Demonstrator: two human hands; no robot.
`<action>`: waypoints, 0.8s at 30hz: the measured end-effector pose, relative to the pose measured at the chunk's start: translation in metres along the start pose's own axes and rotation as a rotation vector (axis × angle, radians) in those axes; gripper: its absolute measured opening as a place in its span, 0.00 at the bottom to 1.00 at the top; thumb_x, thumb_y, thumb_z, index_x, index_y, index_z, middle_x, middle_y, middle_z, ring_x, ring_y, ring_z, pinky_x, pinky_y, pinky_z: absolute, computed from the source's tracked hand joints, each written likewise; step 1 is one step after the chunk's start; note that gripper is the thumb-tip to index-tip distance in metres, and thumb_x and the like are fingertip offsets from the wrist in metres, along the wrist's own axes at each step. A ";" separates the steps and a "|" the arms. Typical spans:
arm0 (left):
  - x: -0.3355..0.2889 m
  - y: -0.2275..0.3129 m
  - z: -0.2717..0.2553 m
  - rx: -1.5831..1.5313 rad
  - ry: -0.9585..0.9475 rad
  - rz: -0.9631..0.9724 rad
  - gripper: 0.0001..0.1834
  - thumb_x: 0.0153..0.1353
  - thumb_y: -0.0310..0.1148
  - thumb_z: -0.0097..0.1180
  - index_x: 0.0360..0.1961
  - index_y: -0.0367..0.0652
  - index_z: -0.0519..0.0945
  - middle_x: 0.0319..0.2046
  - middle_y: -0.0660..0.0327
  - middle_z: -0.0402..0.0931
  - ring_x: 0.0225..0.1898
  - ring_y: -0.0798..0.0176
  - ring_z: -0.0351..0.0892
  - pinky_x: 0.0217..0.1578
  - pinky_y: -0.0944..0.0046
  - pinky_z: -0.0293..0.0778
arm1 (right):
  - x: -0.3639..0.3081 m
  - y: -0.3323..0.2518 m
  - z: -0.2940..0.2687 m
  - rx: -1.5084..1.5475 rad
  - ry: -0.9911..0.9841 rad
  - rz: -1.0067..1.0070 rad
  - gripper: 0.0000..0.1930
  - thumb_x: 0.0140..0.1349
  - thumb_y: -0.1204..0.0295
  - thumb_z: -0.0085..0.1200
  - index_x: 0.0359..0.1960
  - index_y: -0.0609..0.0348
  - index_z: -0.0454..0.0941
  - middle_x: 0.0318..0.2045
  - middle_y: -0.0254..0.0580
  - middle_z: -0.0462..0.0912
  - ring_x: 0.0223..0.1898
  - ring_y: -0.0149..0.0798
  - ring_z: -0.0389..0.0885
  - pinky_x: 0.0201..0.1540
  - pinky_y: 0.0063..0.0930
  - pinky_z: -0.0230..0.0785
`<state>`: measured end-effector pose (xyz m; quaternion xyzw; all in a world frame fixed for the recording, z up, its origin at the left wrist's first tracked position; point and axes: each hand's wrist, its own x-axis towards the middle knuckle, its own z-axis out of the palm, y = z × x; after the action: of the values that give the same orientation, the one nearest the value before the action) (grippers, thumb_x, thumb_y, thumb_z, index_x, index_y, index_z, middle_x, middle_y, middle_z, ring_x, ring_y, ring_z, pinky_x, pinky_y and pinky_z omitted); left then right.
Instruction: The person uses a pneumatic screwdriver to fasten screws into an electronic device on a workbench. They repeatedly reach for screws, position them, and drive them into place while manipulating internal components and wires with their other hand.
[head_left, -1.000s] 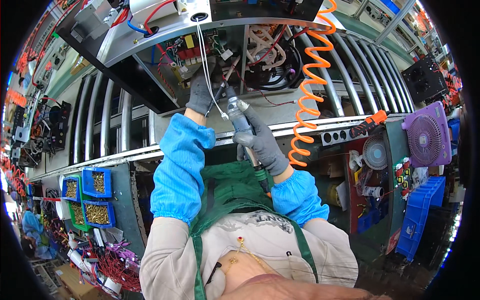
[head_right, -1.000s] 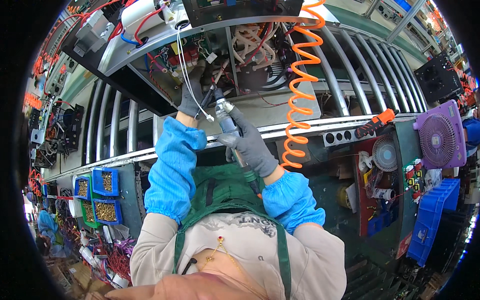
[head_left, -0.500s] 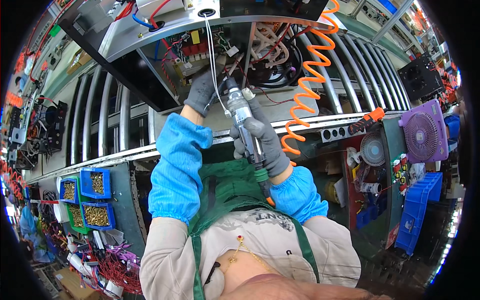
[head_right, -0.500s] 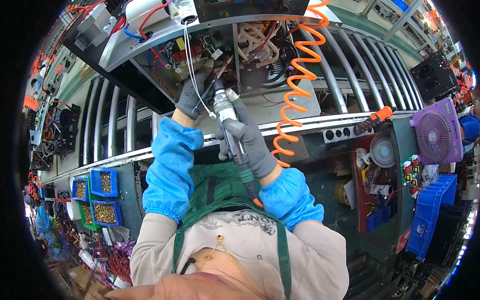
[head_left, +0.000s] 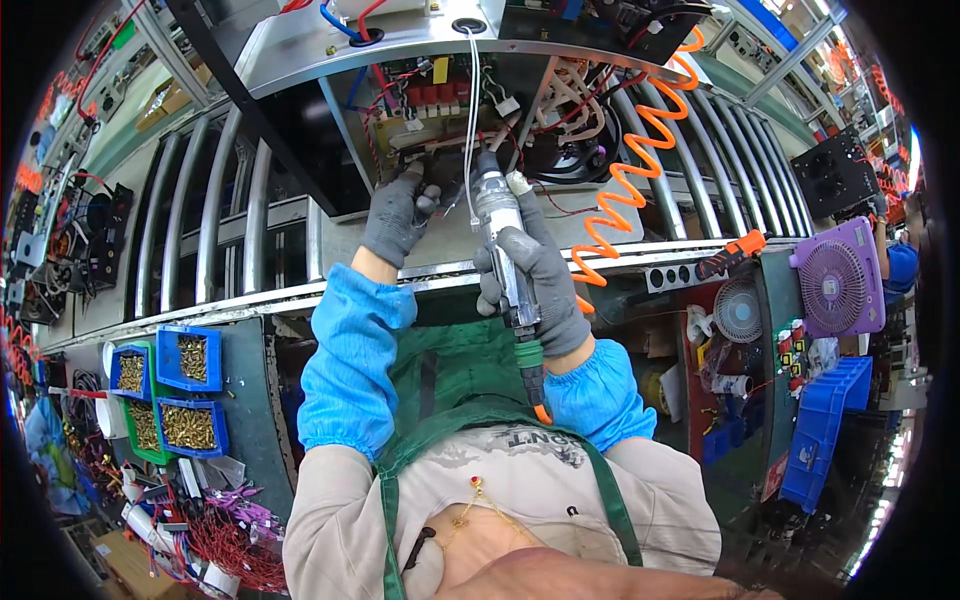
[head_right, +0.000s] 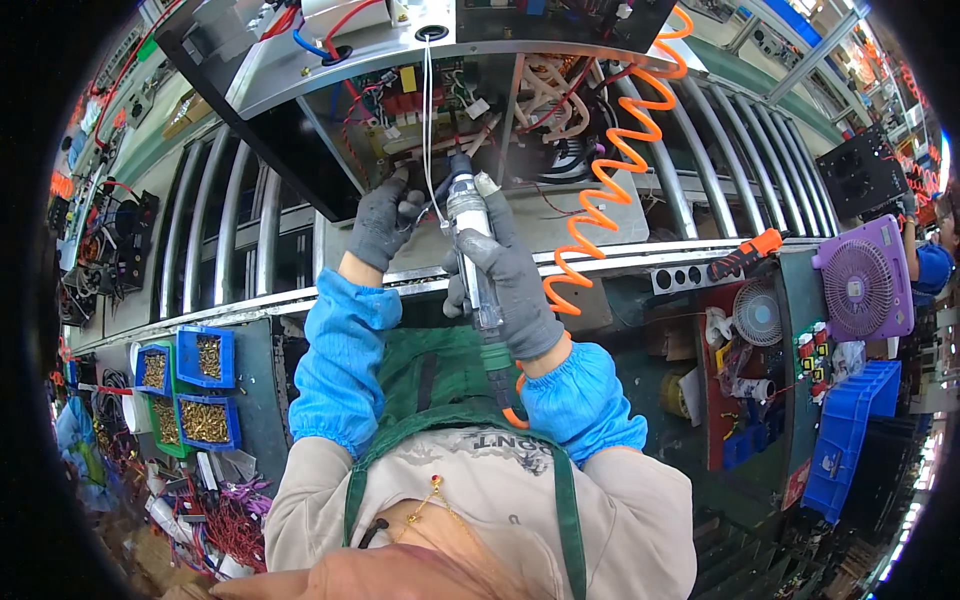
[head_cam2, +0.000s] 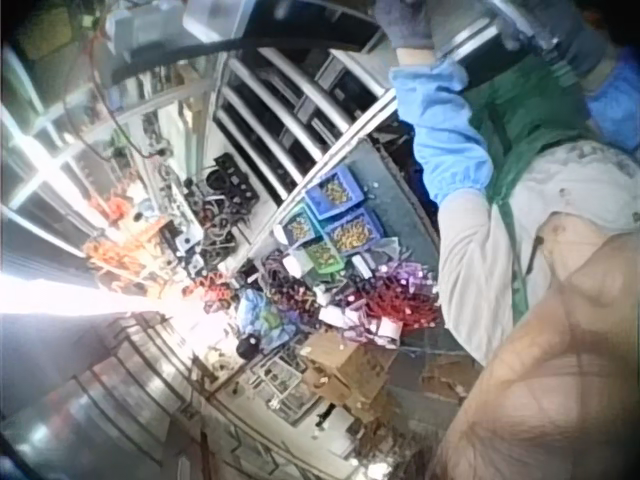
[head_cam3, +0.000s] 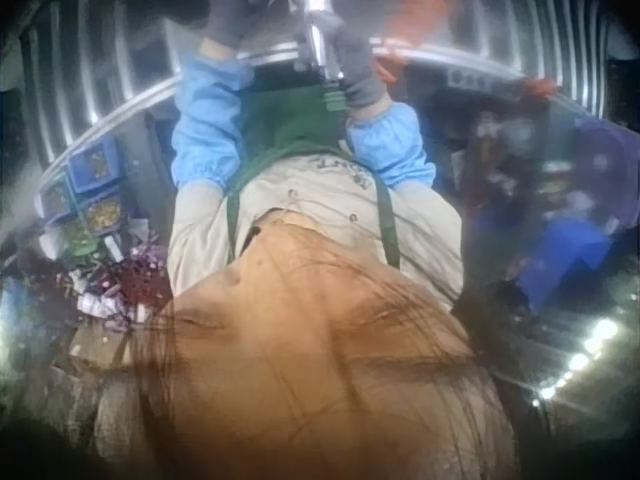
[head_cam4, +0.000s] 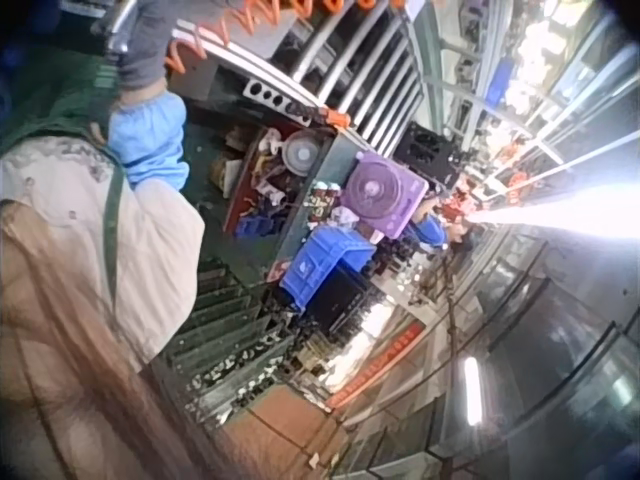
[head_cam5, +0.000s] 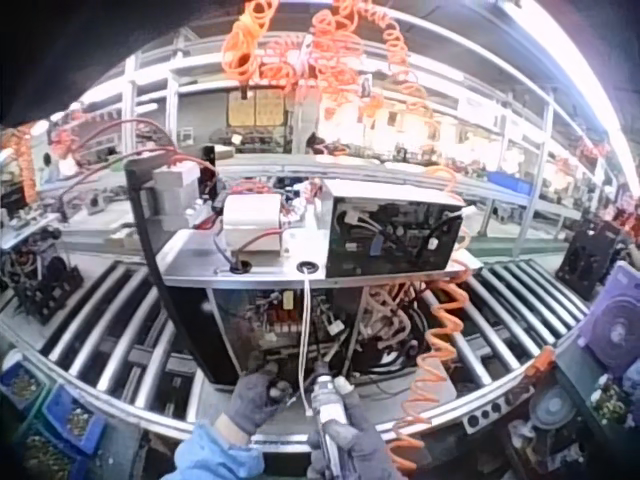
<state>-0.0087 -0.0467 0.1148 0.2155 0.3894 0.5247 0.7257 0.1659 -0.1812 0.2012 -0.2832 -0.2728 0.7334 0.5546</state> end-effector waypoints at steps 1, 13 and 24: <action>-0.011 0.005 0.008 -0.043 -0.006 -0.009 0.03 0.62 0.27 0.52 0.36 0.41 0.75 0.26 0.58 0.75 0.22 0.67 0.72 0.18 0.72 0.67 | 0.000 0.000 0.001 -0.021 0.020 0.003 0.34 0.63 0.70 0.48 0.70 0.34 0.49 0.29 0.43 0.73 0.18 0.32 0.77 0.19 0.29 0.77; -0.009 -0.004 -0.016 -0.092 -0.056 0.104 0.10 0.62 0.29 0.57 0.43 0.40 0.75 0.30 0.57 0.78 0.23 0.72 0.73 0.14 0.80 0.65 | 0.002 0.004 -0.017 0.001 -0.110 -0.014 0.37 0.61 0.59 0.53 0.70 0.28 0.47 0.30 0.43 0.75 0.20 0.33 0.77 0.19 0.29 0.75; -0.018 0.015 0.003 -0.032 0.006 0.024 0.18 0.60 0.48 0.60 0.25 0.44 0.75 0.15 0.69 0.67 0.11 0.77 0.60 0.10 0.77 0.56 | -0.030 -0.003 -0.012 -0.436 -0.054 0.346 0.44 0.48 0.73 0.52 0.70 0.36 0.49 0.28 0.44 0.73 0.16 0.34 0.75 0.19 0.26 0.71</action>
<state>-0.0183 -0.0579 0.1339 0.2068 0.3806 0.5402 0.7216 0.1829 -0.2083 0.1988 -0.4185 -0.3863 0.7486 0.3395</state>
